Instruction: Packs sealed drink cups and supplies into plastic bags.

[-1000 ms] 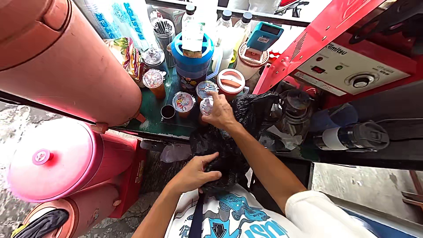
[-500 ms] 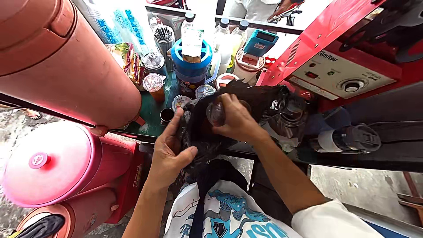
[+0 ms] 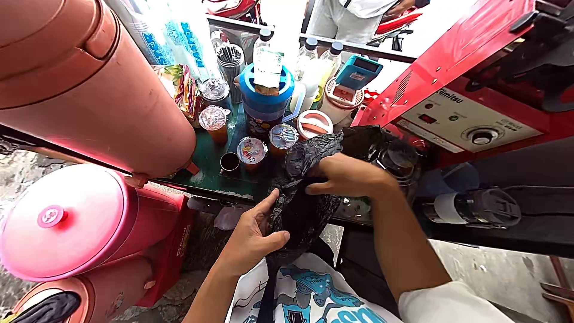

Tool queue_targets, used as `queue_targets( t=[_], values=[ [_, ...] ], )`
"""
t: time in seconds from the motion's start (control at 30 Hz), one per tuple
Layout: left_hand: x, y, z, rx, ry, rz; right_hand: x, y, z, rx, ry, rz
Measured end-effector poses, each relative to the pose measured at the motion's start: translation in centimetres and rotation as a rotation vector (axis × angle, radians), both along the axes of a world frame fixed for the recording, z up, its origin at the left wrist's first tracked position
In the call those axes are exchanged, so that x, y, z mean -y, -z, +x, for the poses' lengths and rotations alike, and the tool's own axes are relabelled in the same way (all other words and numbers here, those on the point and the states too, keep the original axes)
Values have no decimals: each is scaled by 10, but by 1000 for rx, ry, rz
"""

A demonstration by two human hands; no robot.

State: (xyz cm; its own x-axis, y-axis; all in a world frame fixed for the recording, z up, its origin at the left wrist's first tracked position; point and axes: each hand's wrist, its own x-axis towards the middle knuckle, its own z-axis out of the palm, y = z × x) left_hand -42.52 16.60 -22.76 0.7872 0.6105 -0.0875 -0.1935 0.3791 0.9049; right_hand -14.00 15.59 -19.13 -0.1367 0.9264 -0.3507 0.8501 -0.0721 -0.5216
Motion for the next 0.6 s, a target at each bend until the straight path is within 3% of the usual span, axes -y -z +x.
queue_targets(
  t=[0.07,0.13,0.2,0.27,0.37,0.47,0.6],
  values=[
    [0,5,1,-32,8,2,-3,-41,4,-260,-30,170],
    [3,12,2,-55,73,16,-37,-50,4,-185,140,295],
    [7,17,3,-57,165,33,-89,-8,3,-15,275,325],
    [13,20,4,-67,220,36,-127,61,0,148,272,280],
    [15,25,4,-86,215,27,-146,131,-10,355,237,255],
    [15,28,2,-98,164,1,-148,150,-16,397,277,310],
    [11,26,-1,-123,35,2,-144,138,-11,286,300,369]
  ],
)
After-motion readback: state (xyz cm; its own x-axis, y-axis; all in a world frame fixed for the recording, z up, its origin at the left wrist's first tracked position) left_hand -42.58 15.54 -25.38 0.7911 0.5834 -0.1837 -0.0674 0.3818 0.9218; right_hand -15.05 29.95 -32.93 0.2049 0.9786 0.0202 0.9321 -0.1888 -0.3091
